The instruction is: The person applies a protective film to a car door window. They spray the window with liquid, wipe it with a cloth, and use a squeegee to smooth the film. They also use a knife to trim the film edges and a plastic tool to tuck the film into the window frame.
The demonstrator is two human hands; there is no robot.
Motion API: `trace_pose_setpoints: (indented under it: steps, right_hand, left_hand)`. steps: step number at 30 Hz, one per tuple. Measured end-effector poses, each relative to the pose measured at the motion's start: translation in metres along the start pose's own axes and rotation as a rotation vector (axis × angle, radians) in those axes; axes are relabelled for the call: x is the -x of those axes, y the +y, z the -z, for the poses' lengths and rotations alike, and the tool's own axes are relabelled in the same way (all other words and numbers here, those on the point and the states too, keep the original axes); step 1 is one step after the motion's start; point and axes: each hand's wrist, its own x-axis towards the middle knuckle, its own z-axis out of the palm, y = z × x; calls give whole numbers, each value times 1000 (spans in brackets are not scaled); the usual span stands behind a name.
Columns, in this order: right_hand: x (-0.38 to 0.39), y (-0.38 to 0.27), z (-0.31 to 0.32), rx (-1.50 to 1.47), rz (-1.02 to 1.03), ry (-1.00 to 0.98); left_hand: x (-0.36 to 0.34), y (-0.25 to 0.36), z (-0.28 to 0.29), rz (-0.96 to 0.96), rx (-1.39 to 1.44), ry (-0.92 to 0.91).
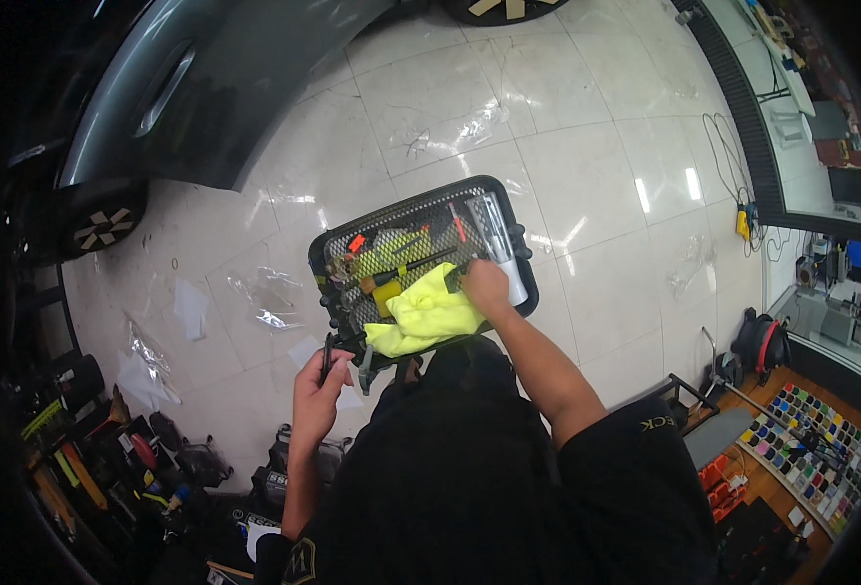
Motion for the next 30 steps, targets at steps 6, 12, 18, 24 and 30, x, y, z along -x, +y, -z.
trace_pose_setpoints:
  steps: [6, 12, 18, 24, 30]
  right_hand:
    - [-10, -20, 10, 5, 14, -35]
    - [-45, -26, -15, -717, 109, 79]
    - [-69, -51, -21, -481, 153, 59]
    - [-84, -62, -24, -470, 51, 12]
    - [-83, -73, -26, -540, 86, 57]
  left_hand:
    - [-9, 3, -1, -25, -42, -3]
    - [-15, 6, 0, -11, -91, 5]
    - [-10, 12, -2, 11, -45, 17]
    - [4, -5, 5, -6, -47, 24]
    - [18, -5, 10, 62, -48, 34]
